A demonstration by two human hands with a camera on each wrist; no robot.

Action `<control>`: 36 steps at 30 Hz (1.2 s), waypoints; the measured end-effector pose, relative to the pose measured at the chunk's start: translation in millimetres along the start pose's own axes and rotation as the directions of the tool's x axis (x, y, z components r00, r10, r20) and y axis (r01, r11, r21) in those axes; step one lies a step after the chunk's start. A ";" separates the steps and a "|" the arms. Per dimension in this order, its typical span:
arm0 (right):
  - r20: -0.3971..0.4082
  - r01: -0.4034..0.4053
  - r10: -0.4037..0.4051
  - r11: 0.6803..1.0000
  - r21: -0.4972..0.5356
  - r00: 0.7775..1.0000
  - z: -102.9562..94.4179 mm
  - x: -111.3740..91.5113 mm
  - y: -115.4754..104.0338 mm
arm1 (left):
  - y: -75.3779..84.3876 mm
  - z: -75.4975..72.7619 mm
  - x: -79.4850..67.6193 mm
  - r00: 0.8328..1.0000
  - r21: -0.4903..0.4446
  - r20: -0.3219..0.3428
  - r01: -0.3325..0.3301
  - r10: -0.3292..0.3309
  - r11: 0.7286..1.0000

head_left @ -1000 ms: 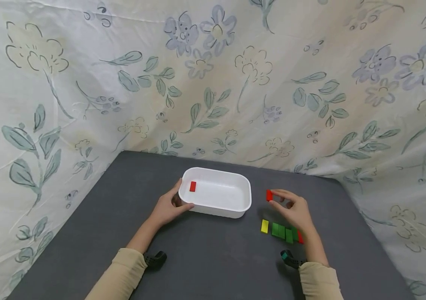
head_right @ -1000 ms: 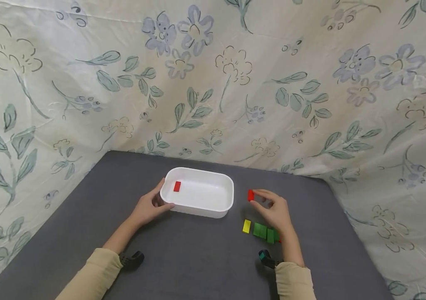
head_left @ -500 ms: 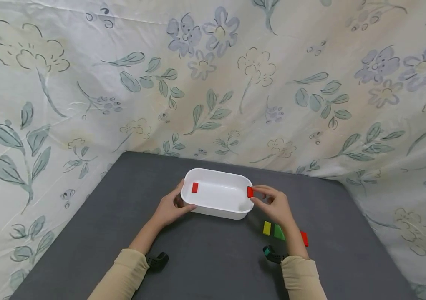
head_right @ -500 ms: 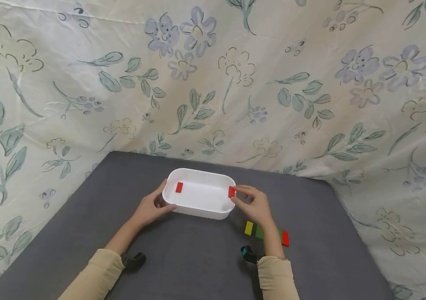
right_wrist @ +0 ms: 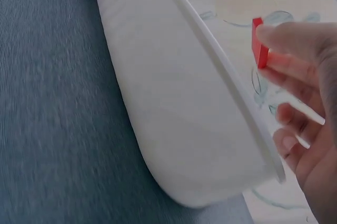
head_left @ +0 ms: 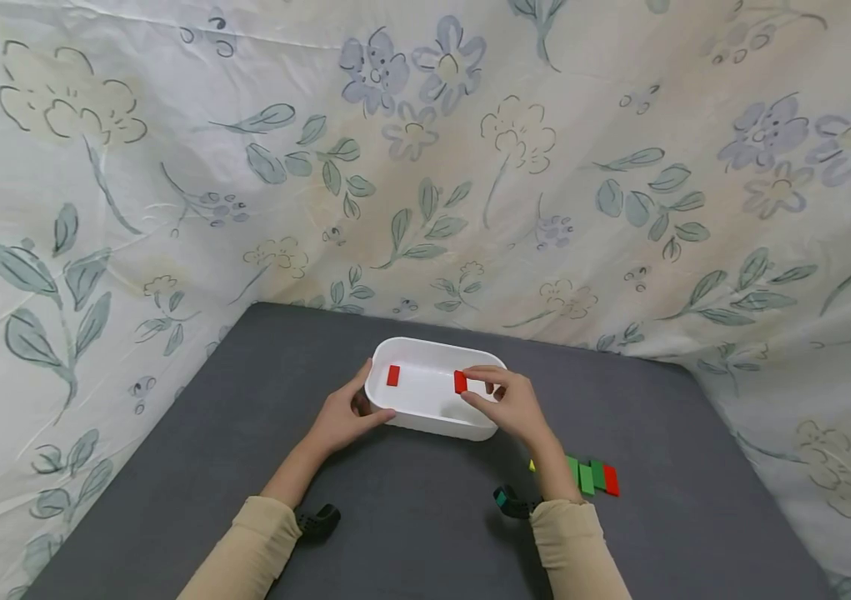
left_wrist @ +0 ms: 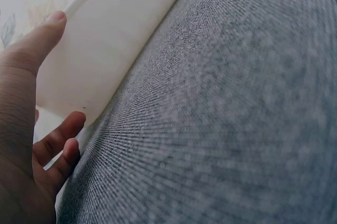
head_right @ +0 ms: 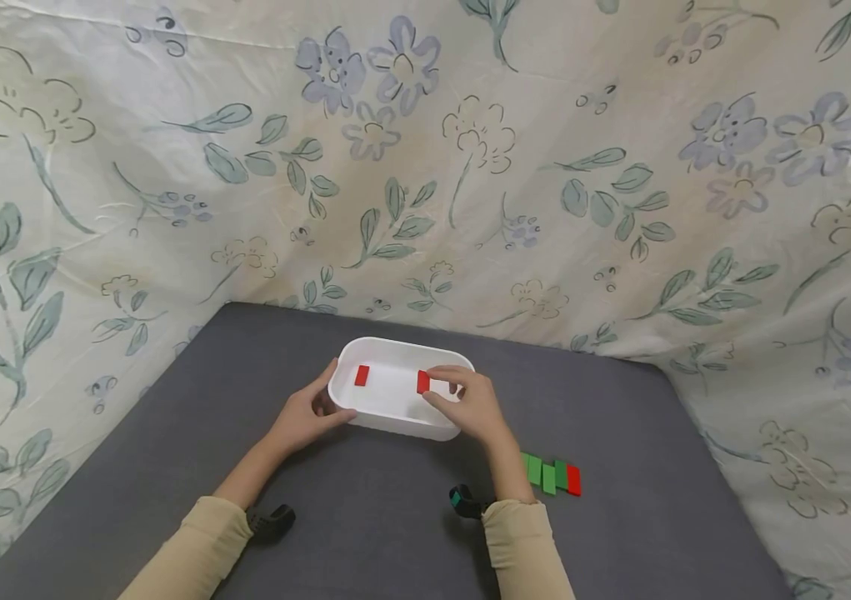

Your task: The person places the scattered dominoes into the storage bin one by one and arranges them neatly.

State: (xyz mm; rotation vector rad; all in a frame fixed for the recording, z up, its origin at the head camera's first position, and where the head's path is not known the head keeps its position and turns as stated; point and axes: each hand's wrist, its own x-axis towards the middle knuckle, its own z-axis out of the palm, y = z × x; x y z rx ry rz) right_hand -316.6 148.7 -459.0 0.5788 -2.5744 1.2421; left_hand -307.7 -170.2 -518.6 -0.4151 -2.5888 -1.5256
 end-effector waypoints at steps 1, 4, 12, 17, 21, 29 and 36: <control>0.002 0.000 0.000 1.000 -0.015 1.000 2.6 2.3 -0.5 | 0.1 0.1 0.1 1.000 0.000 0.000 0.002 -0.002 1.000; 0.010 -0.002 0.003 0.998 -0.057 1.000 10.3 9.2 -0.6 | -0.1 0.4 0.4 1.000 0.004 -0.002 0.006 -0.006 1.000; 0.049 -0.026 0.030 0.996 -0.084 0.998 28.4 27.1 -4.6 | 0.5 0.8 0.4 1.000 0.018 -0.009 0.008 -0.008 1.000; 0.093 -0.035 0.048 0.990 -0.133 0.994 39.3 39.4 -8.9 | -0.4 0.8 0.5 1.000 0.018 -0.009 0.000 0.000 1.000; 0.125 -0.025 0.050 0.980 -0.197 0.991 46.9 48.5 -10.4 | -0.9 1.2 1.3 1.000 0.014 -0.008 -0.015 0.015 1.000; 0.139 -0.067 0.105 0.965 -0.255 0.985 60.7 60.5 -19.8 | -1.0 -1.1 -0.5 1.000 0.001 0.007 -0.009 0.009 1.000; 0.170 -0.111 0.157 0.961 -0.254 0.973 71.1 70.7 -34.3 | -2.6 -2.7 -0.5 1.000 0.012 0.010 -0.005 0.005 1.000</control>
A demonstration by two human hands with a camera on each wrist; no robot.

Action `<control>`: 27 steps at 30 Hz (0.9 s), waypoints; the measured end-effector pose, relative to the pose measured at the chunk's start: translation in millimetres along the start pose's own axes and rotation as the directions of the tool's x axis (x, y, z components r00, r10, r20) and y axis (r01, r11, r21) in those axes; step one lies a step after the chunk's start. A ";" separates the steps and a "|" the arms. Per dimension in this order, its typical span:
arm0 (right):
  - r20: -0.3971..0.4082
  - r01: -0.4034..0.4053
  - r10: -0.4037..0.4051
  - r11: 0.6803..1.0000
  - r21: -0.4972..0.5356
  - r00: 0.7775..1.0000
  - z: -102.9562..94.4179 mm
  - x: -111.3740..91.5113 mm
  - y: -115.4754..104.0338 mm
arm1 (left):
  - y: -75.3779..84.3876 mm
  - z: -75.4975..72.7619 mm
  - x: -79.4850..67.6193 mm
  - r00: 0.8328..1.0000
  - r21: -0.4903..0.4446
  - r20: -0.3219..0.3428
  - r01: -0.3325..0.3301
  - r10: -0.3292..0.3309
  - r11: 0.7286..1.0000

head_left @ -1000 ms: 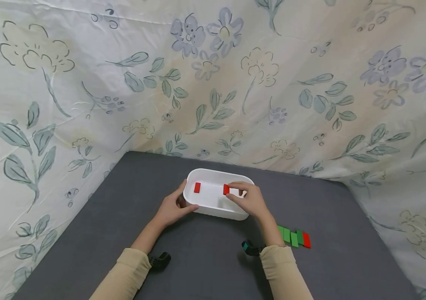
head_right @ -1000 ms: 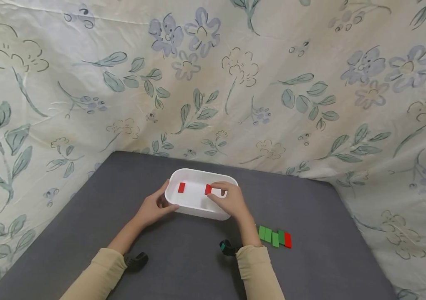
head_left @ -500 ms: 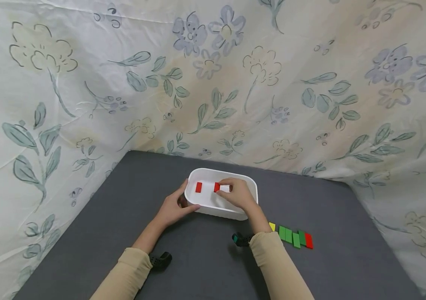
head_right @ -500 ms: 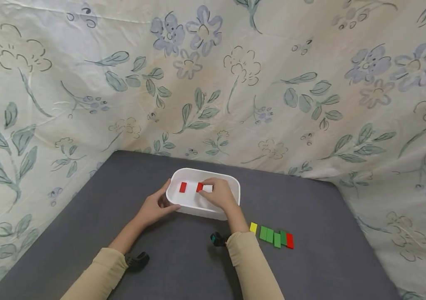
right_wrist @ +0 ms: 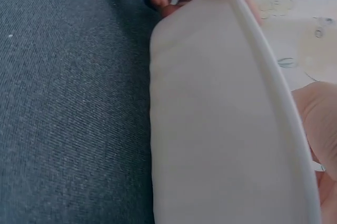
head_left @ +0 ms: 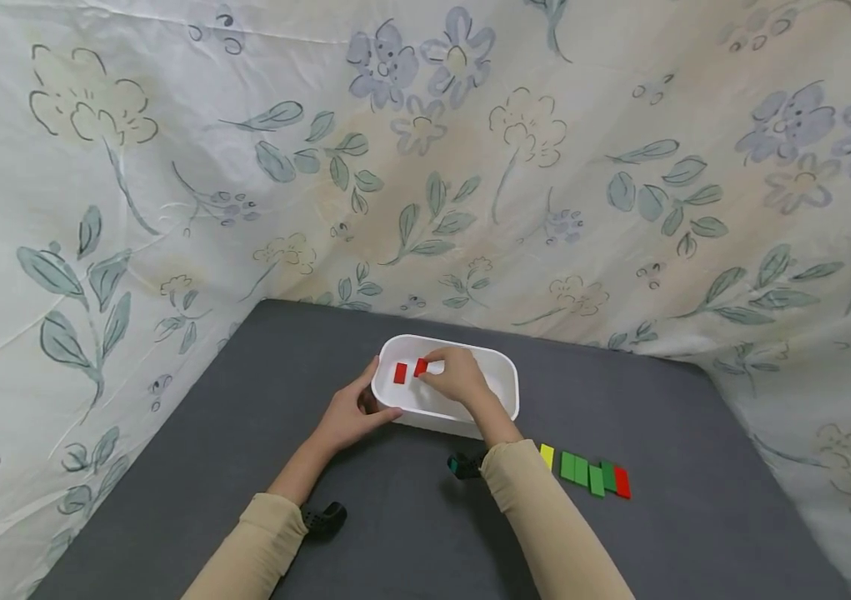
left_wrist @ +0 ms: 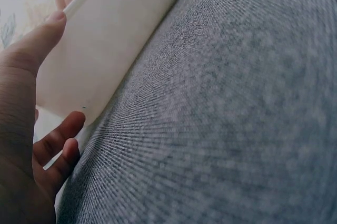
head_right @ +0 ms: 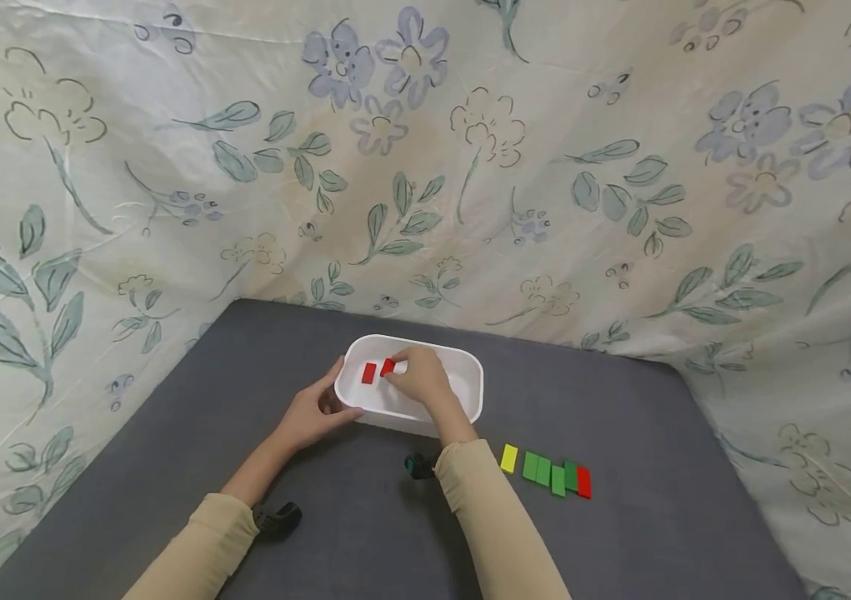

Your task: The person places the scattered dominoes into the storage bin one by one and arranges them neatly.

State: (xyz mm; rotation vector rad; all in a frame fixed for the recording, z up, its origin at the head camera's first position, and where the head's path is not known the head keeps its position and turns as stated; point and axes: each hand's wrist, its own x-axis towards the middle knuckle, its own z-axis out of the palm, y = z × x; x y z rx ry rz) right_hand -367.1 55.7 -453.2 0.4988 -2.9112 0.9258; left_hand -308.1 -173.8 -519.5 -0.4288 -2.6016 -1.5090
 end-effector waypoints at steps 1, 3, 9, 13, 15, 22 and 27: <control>0.009 -0.004 0.004 1.000 0.002 1.000 1.5 1.8 -1.5 | -0.2 -0.5 0.2 1.000 0.000 0.000 -0.001 0.001 1.000; 0.018 -0.005 0.005 1.000 -0.004 1.000 4.6 5.8 -3.9 | -0.3 -1.5 0.2 1.000 -0.003 0.004 -0.005 0.005 1.000; 0.043 -0.041 0.043 0.998 -0.048 0.998 15.2 17.1 -6.3 | 1.4 -3.0 1.1 1.000 -0.021 0.017 -0.005 0.005 1.000; 0.046 -0.078 0.080 0.996 -0.043 0.996 19.8 21.0 -6.7 | 1.3 -3.3 2.9 1.000 -0.024 0.019 0.003 -0.002 1.000; 0.042 -0.093 0.094 0.995 -0.037 0.995 21.5 21.1 -6.5 | 1.0 -3.4 3.7 1.000 -0.024 0.020 0.003 -0.003 1.000; 0.056 -0.123 0.125 0.991 -0.045 0.991 31.3 23.7 -3.0 | 0.5 -4.3 7.8 1.000 -0.015 0.019 -0.001 0.001 1.000; 0.066 -0.117 0.121 0.991 -0.064 0.990 35.1 28.3 -1.5 | -0.8 -5.5 10.0 1.000 -0.008 0.021 0.004 -0.004 1.000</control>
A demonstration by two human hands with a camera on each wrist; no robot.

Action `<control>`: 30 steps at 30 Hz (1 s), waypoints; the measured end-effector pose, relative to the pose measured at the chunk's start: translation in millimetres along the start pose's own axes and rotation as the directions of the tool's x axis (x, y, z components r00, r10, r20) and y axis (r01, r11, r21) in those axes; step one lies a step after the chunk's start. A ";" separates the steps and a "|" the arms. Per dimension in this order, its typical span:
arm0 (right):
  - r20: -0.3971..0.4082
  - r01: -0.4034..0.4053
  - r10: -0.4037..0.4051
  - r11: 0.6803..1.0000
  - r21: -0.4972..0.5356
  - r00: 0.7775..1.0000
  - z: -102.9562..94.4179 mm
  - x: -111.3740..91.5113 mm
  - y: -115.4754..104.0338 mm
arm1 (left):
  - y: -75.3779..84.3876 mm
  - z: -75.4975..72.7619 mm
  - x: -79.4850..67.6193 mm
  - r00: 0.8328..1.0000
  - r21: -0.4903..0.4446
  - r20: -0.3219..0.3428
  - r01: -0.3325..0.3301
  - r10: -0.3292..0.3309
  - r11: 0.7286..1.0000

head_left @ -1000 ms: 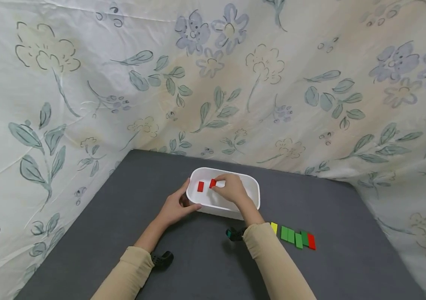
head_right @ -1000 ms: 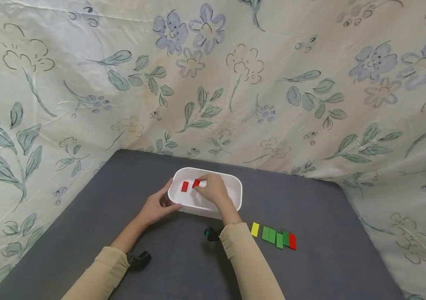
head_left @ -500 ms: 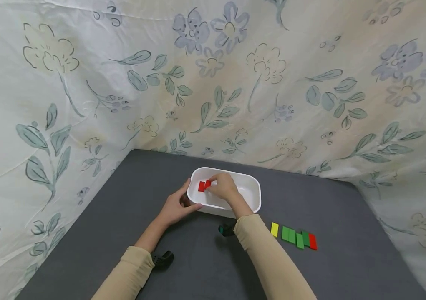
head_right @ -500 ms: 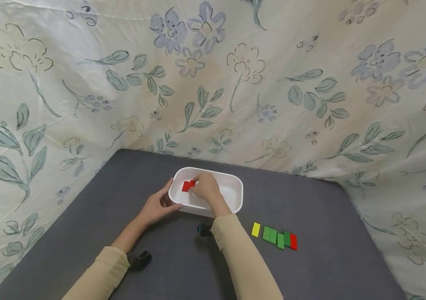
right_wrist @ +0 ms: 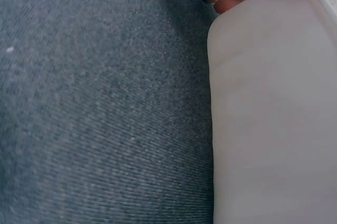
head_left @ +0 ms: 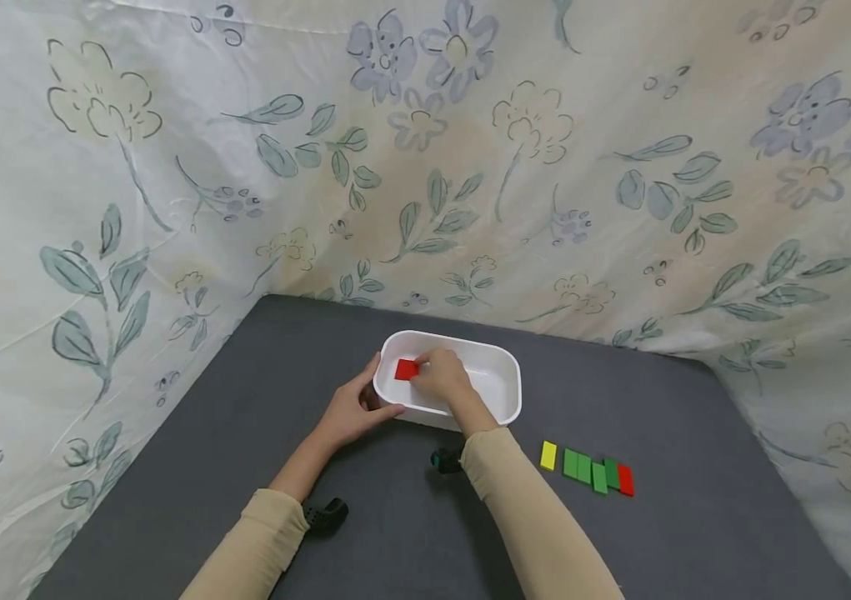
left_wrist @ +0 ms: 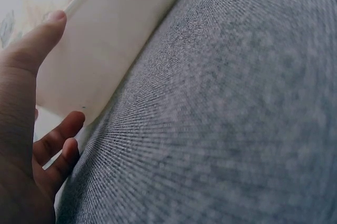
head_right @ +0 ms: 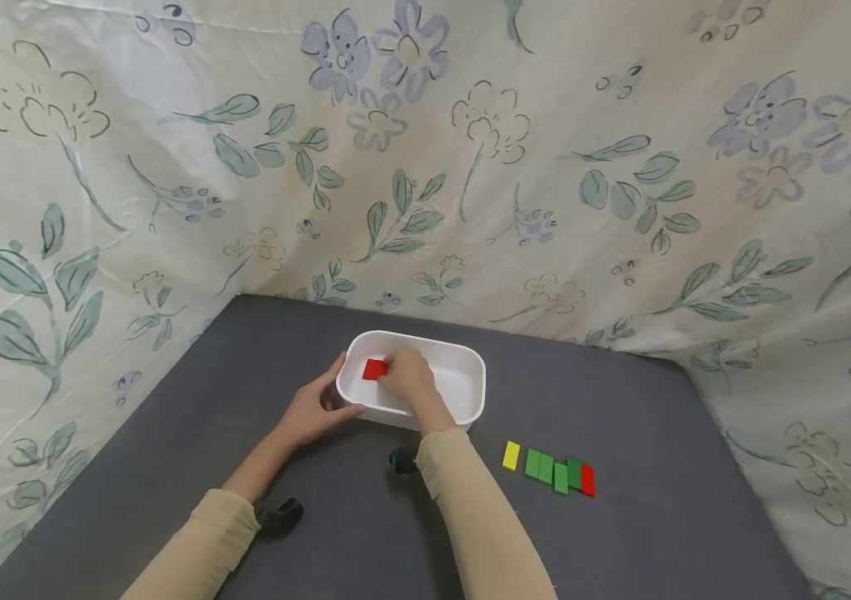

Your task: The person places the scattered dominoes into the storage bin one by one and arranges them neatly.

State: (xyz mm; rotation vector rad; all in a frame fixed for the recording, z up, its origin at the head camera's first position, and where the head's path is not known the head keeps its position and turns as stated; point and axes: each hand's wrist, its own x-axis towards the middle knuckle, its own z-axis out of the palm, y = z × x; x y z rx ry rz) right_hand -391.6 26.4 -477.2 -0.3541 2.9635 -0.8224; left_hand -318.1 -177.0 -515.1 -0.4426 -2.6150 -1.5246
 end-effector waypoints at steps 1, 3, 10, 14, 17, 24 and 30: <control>-0.001 0.003 -0.003 1.000 -0.010 1.000 0.5 0.7 0.0 | -0.1 -0.2 0.0 1.000 -0.002 0.000 0.000 0.000 1.000; -0.004 0.006 -0.006 1.000 -0.025 1.000 1.3 1.9 0.0 | -0.4 -0.5 0.0 1.000 -0.006 0.000 -0.002 0.002 1.000; -0.005 -0.011 0.011 1.000 -0.012 1.000 1.4 1.5 -0.5 | -0.9 -0.8 0.4 1.000 -0.008 0.007 -0.007 0.007 1.000; -0.002 -0.009 0.009 1.000 -0.006 1.000 -0.4 0.1 -1.5 | -0.8 -1.0 0.9 1.000 -0.004 0.008 -0.010 0.011 1.000; 0.000 -0.012 0.012 1.000 0.003 1.000 -1.5 -0.4 -2.2 | -0.5 -1.0 1.3 1.000 -0.005 0.008 -0.015 0.015 1.000; -0.002 -0.014 0.014 1.000 0.003 1.000 -0.7 -0.4 -2.5 | -0.8 -1.8 1.4 1.000 -0.015 0.013 -0.020 0.020 1.000; 0.004 -0.037 0.037 0.999 0.018 0.999 -0.3 -1.2 -3.1 | -1.3 -1.8 1.1 1.000 -0.012 0.017 -0.017 0.017 1.000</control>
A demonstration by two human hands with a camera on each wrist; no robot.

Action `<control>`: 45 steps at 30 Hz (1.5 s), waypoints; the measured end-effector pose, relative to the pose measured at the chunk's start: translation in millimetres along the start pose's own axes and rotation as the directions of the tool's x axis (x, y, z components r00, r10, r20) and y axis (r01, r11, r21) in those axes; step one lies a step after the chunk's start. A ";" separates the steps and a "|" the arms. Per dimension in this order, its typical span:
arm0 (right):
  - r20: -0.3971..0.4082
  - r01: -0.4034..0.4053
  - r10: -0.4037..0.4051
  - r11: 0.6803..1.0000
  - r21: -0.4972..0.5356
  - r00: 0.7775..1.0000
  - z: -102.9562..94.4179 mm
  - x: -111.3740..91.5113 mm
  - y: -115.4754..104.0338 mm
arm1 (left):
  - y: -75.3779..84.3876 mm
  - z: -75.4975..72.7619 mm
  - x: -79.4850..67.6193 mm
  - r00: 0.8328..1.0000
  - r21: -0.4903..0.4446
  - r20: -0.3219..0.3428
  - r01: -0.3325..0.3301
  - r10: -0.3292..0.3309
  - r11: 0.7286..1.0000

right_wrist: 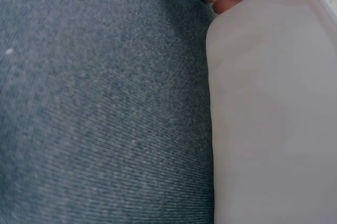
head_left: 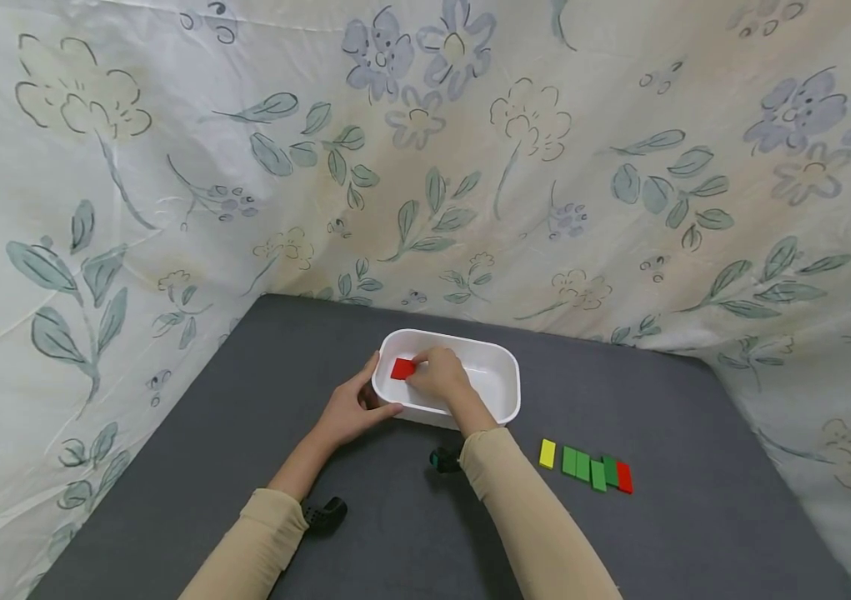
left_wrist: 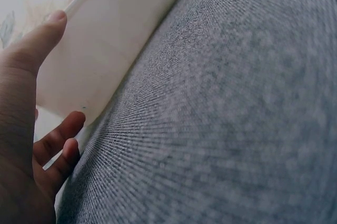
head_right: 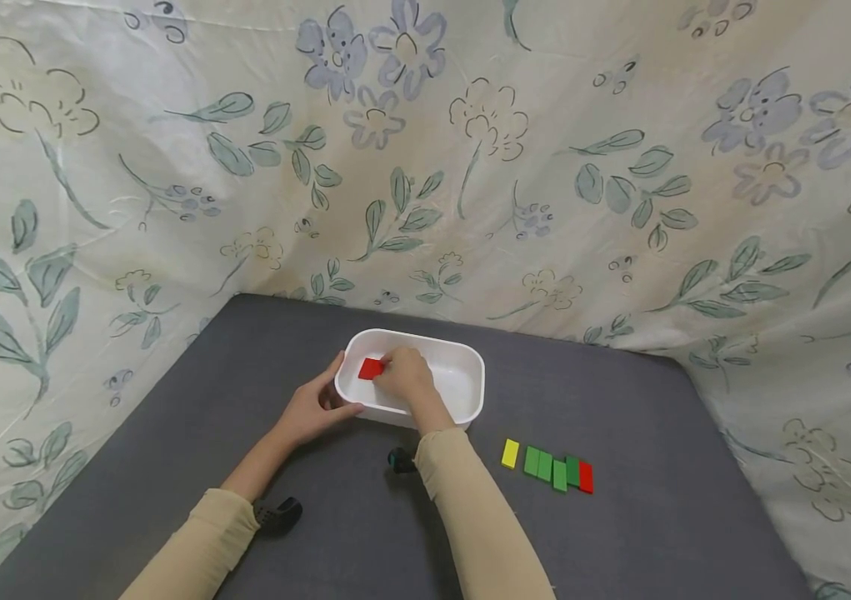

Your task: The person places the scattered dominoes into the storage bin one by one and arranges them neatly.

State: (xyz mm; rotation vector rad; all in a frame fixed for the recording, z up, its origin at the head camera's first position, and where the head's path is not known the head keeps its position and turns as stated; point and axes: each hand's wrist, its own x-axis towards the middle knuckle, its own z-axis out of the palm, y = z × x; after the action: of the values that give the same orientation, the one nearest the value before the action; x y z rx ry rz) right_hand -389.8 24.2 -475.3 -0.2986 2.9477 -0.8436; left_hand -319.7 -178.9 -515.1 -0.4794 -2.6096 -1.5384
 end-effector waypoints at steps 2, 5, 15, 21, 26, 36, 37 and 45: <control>0.000 -0.007 0.007 1.000 0.005 1.000 -0.4 -0.1 -0.4 | -0.1 0.0 0.2 1.000 0.003 -0.001 -0.002 0.002 1.000; -0.004 -0.010 0.010 1.000 0.004 1.000 -1.1 0.1 -0.5 | -1.3 0.2 0.9 1.000 0.004 -0.002 -0.005 0.005 1.000; -0.101 0.062 -0.060 0.998 0.015 0.993 -13.3 -4.5 -2.1 | -1.4 -0.3 1.8 1.000 -0.007 -0.004 -0.013 0.013 1.000; -0.139 0.116 -0.118 0.993 -0.017 0.983 -27.5 -16.2 -1.0 | -1.0 -0.5 2.2 1.000 -0.004 -0.006 -0.021 0.021 1.000; -0.163 0.132 -0.132 0.991 -0.015 0.978 -38.0 -34.1 6.7 | 0.4 -0.9 1.6 1.000 -0.004 -0.013 -0.019 0.018 1.000; -0.279 0.293 -0.295 0.955 -0.047 0.914 -56.8 -86.9 29.4 | -0.2 0.9 1.7 1.000 0.008 -0.010 0.004 -0.004 1.000; -0.295 0.308 -0.309 0.950 -0.052 0.904 -59.1 -92.7 30.9 | -0.4 1.1 2.0 1.000 0.011 -0.010 0.007 -0.007 1.000; -0.377 0.385 -0.392 0.918 -0.097 0.839 -72.1 -140.3 51.0 | -1.9 2.0 4.3 1.000 0.010 -0.020 0.010 -0.010 1.000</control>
State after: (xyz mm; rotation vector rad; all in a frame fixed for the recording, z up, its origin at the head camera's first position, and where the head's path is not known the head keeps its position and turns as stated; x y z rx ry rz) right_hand -269.1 132.3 -440.4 -0.8524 3.3209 -1.0251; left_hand -324.1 -177.1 -516.7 -0.4480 -2.6077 -1.5245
